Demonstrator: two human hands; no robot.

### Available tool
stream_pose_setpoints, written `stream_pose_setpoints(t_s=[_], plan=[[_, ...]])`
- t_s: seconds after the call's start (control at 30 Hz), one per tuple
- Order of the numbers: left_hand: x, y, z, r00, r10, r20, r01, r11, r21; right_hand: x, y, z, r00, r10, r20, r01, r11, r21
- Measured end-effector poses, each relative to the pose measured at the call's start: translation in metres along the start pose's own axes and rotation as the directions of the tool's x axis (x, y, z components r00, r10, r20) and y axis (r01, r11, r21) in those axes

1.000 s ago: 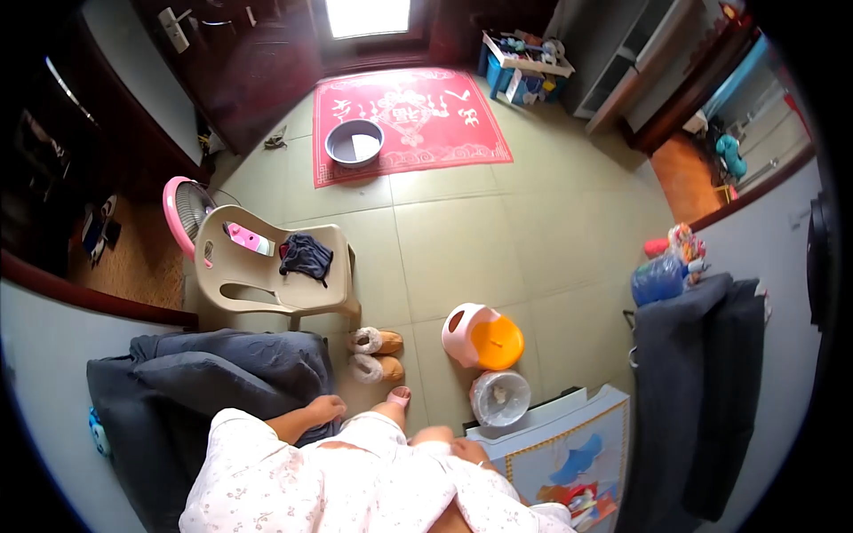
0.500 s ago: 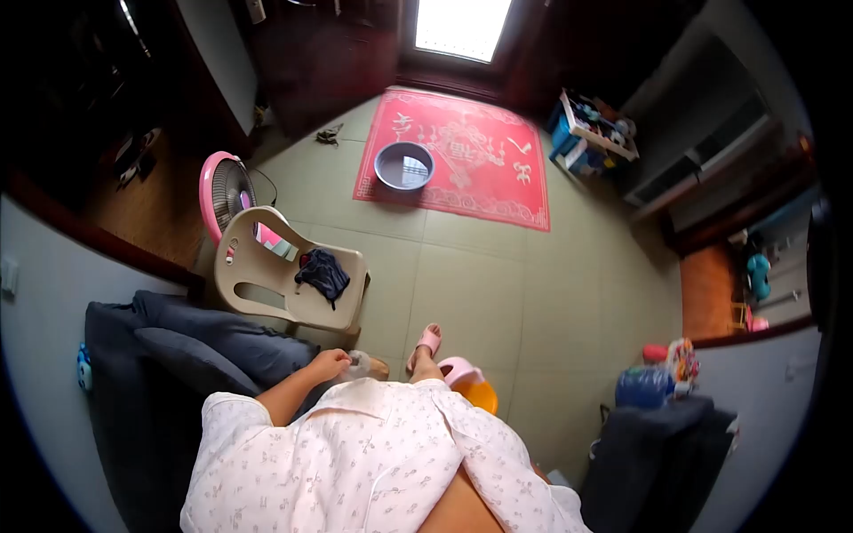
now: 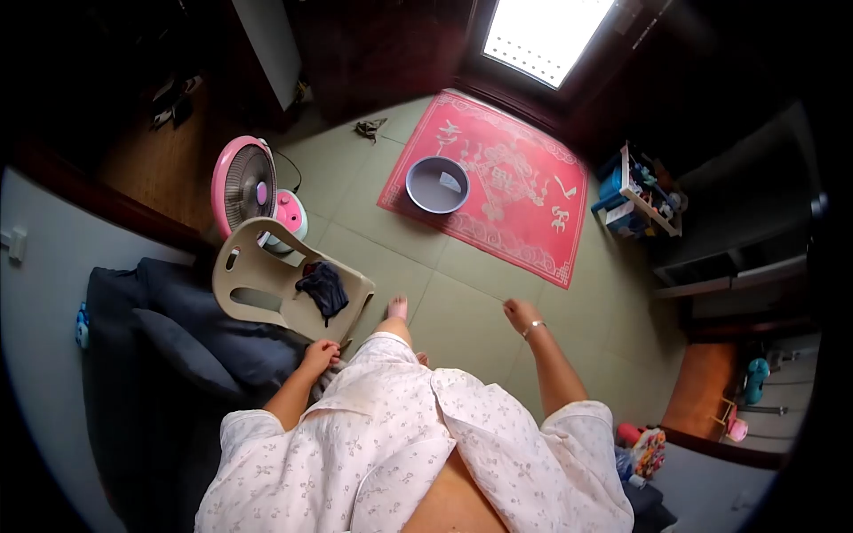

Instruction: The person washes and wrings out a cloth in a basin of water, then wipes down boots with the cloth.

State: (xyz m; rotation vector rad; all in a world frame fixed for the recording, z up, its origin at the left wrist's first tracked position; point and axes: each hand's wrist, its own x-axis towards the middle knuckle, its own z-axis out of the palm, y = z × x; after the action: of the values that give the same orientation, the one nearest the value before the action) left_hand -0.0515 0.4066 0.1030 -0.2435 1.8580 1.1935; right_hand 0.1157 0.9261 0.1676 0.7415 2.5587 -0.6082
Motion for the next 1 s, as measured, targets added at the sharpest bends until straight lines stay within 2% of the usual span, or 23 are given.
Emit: stream_pose_setpoints(t_s=[0.03,0.07,0.13,0.2,0.27,0.33,0.4,0.5,0.53,0.6,0.63,0.7,0.73,0.83,0.9,0.97,1.0], plan=[[0.006,0.003,0.0,0.999,-0.039,0.004,0.039,0.999,-0.012,0.018,-0.02,-0.014,0.996,-0.041,-0.08,0.047,0.997,0.067],[0.015,0.007,-0.004,0.997,-0.077,0.004,0.077,0.997,-0.019,0.036,-0.04,-0.027,0.996,-0.045,-0.078,0.05,0.997,0.067],[0.038,0.012,-0.01,0.995,-0.097,0.031,0.099,0.993,-0.056,0.061,-0.075,-0.045,0.973,-0.225,-0.049,0.23,0.958,0.173],[0.073,0.05,-0.01,1.0,0.009,0.028,-0.007,0.998,-0.056,0.085,-0.09,-0.047,0.933,-0.356,0.046,0.35,0.93,0.11],[0.096,0.097,-0.012,1.0,0.028,-0.004,-0.029,0.989,-0.145,0.111,-0.088,-0.041,0.916,-0.386,0.111,0.383,0.923,0.05],[0.113,0.157,-0.012,0.994,0.103,-0.031,-0.105,0.991,-0.083,0.14,-0.067,-0.042,0.847,-0.36,0.39,0.399,0.917,-0.02],[0.166,0.175,-0.012,0.977,0.214,-0.003,-0.211,0.959,-0.19,0.17,-0.047,-0.046,0.872,-0.314,0.376,0.381,0.918,-0.115],[0.195,0.241,-0.001,0.94,0.337,-0.056,-0.341,0.927,-0.157,0.222,-0.013,-0.048,0.869,-0.374,0.323,0.444,0.878,-0.178],[0.205,0.262,0.002,0.93,0.364,-0.059,-0.369,0.92,-0.135,0.23,-0.017,-0.06,0.889,-0.342,0.304,0.406,0.897,-0.175],[0.228,0.297,0.005,0.904,0.427,-0.021,-0.425,0.893,-0.152,0.255,-0.025,-0.079,0.862,-0.345,0.372,0.431,0.884,-0.179],[0.234,0.319,0.005,0.905,0.423,-0.05,-0.426,0.89,-0.164,0.277,-0.034,-0.087,0.85,-0.362,0.383,0.456,0.869,-0.189],[0.229,0.365,0.001,0.927,0.374,-0.011,-0.371,0.914,-0.163,0.314,-0.03,-0.09,0.785,-0.378,0.49,0.488,0.866,-0.113],[0.233,0.379,-0.002,0.929,0.37,-0.018,-0.368,0.915,-0.167,0.329,-0.045,-0.103,0.798,-0.315,0.513,0.447,0.881,-0.155],[0.269,0.43,-0.011,0.912,0.41,-0.024,-0.41,0.907,-0.093,0.39,-0.088,-0.141,0.8,-0.405,0.442,0.526,0.828,-0.194],[0.292,0.447,-0.017,0.944,0.331,0.01,-0.331,0.943,0.02,0.427,-0.099,-0.15,0.77,-0.524,0.364,0.579,0.813,-0.056],[0.319,0.461,-0.025,0.932,0.36,0.028,-0.362,0.929,0.081,0.467,-0.1,-0.155,0.739,-0.597,0.312,0.657,0.742,-0.135],[0.338,0.472,-0.029,0.914,0.405,0.036,-0.406,0.905,0.13,0.479,-0.114,-0.168,0.79,-0.516,0.331,0.591,0.785,-0.186]])
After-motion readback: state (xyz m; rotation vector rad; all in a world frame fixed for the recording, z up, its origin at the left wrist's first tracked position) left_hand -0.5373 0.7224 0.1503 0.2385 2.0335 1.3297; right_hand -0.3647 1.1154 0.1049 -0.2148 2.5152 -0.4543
